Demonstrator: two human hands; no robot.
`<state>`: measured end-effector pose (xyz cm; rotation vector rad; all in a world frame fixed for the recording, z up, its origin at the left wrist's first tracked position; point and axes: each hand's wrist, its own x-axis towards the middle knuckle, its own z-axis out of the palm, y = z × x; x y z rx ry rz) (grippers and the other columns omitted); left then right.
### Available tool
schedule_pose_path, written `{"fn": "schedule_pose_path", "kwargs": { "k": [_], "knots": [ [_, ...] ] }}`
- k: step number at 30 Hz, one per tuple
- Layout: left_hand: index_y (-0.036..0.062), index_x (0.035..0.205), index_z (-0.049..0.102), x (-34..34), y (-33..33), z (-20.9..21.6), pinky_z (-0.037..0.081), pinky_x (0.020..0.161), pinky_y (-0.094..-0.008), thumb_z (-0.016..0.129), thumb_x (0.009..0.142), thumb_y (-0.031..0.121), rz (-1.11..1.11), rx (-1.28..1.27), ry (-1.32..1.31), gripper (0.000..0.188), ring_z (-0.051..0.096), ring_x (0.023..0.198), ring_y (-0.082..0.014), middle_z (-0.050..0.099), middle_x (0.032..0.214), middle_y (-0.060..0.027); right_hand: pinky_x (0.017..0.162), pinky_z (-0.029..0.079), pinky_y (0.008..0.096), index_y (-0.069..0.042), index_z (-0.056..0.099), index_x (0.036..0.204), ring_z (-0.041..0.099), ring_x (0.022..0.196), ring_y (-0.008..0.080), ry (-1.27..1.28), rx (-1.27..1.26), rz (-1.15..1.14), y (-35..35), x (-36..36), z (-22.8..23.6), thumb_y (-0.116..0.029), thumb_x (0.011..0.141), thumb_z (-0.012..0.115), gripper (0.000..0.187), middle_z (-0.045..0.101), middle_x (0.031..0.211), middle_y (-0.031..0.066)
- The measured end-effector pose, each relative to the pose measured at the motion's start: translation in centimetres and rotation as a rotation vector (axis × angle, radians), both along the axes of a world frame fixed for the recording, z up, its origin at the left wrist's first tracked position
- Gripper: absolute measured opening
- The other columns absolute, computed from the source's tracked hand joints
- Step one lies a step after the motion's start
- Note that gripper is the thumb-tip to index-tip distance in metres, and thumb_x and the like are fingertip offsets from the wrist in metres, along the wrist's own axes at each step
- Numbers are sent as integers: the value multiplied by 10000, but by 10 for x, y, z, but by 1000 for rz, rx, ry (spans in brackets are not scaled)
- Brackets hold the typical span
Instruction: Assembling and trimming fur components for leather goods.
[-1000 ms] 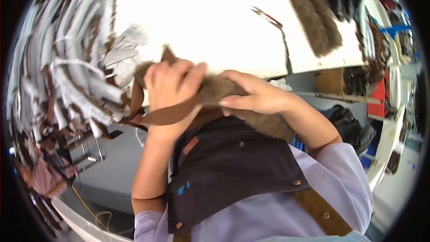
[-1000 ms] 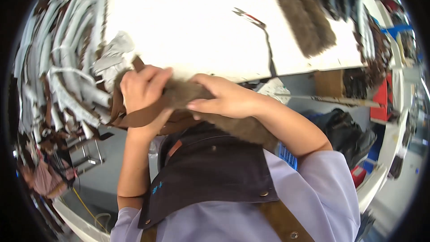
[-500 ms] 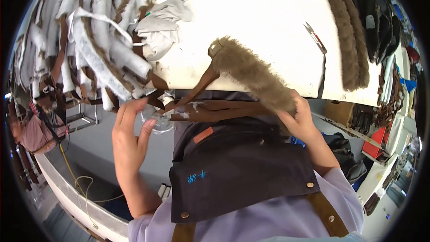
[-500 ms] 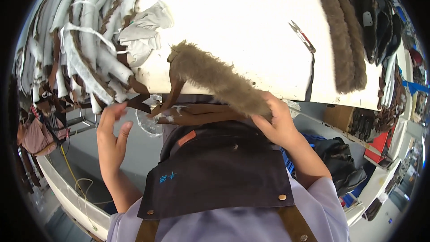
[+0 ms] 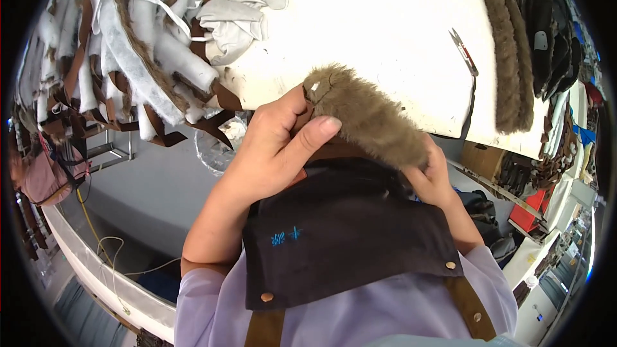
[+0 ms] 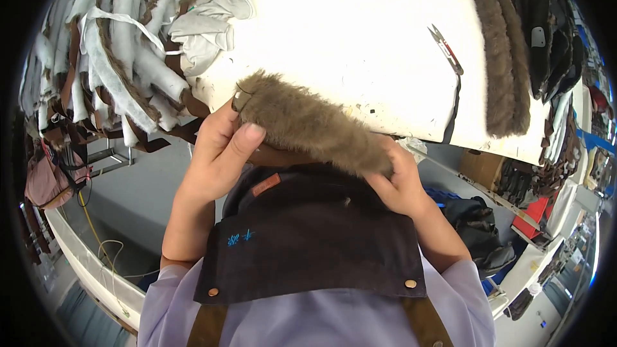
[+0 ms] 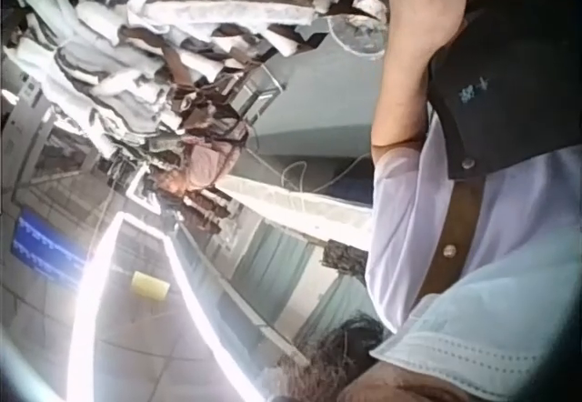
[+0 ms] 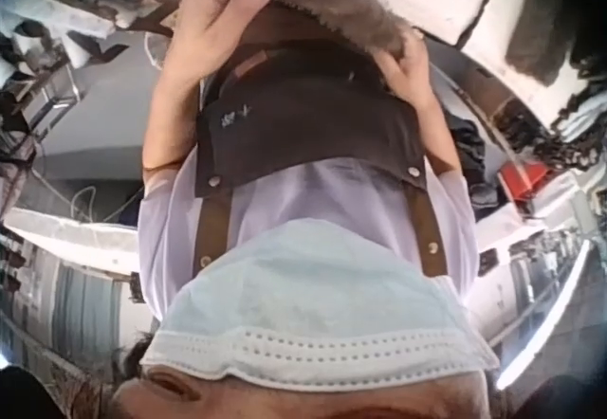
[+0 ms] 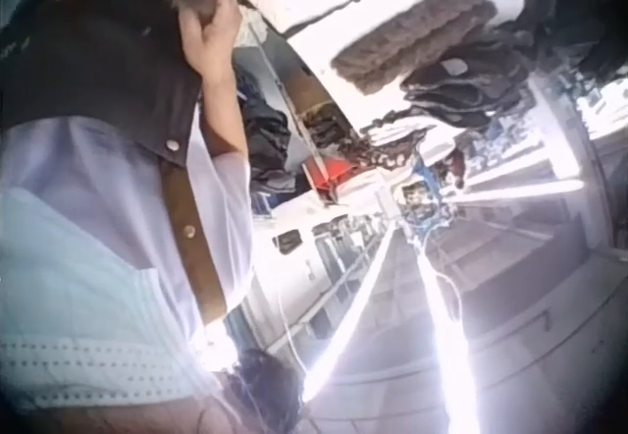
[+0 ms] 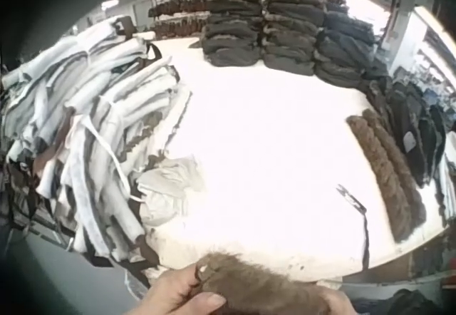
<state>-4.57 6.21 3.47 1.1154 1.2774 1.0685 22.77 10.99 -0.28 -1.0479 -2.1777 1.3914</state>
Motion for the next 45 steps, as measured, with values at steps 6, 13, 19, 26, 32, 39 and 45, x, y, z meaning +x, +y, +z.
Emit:
{"fn": "schedule_pose_path", "kwargs": {
  "k": [6,13,19,26,32,39,45],
  "knots": [
    [13,874,532,-6,-11,-8,350,562,-239,474,929,307,-99,-100,-408,305,388,574,-86,495,672,-2,822,435,330,27,509,1100,561,886,247,50,122,87,35,-21,19,-171,824,527,340,572,994,141],
    [13,789,527,9,-19,0,276,488,-198,413,947,363,106,-115,-906,401,293,528,-43,476,642,1,827,427,391,6,522,1125,529,942,326,-615,985,-275,137,-5,9,-150,815,572,350,564,1011,185],
    [-19,849,549,-4,-20,-8,339,557,-224,413,951,301,-27,-21,-731,362,363,579,-72,530,785,-56,803,449,405,26,500,1057,558,866,378,-717,732,-315,184,12,-25,-100,800,538,288,571,981,219],
    [-39,930,569,6,-20,-6,403,750,-262,443,940,257,212,137,-651,322,493,684,-107,556,944,-100,558,396,234,-45,494,1007,513,616,121,-46,-148,-436,145,-12,2,-127,882,434,160,605,742,72],
    [-39,917,569,7,-25,-37,428,644,-253,483,920,290,100,324,-1161,340,512,642,-121,593,800,-97,463,339,227,-78,460,1000,395,511,96,721,-897,-73,55,-66,47,-194,919,417,148,385,555,0],
    [-37,882,555,-2,-27,-12,427,597,-249,497,910,315,73,141,-928,357,508,619,-125,558,689,-68,378,256,206,33,472,994,339,399,70,396,-1232,369,23,-114,98,-204,909,404,261,408,562,28],
    [18,801,538,3,-34,-23,429,637,-257,444,923,392,219,102,-955,404,523,648,-131,552,673,-3,488,281,217,5,506,918,326,534,94,553,-1623,395,8,-120,65,-488,952,243,560,371,627,2]
  ]
}}
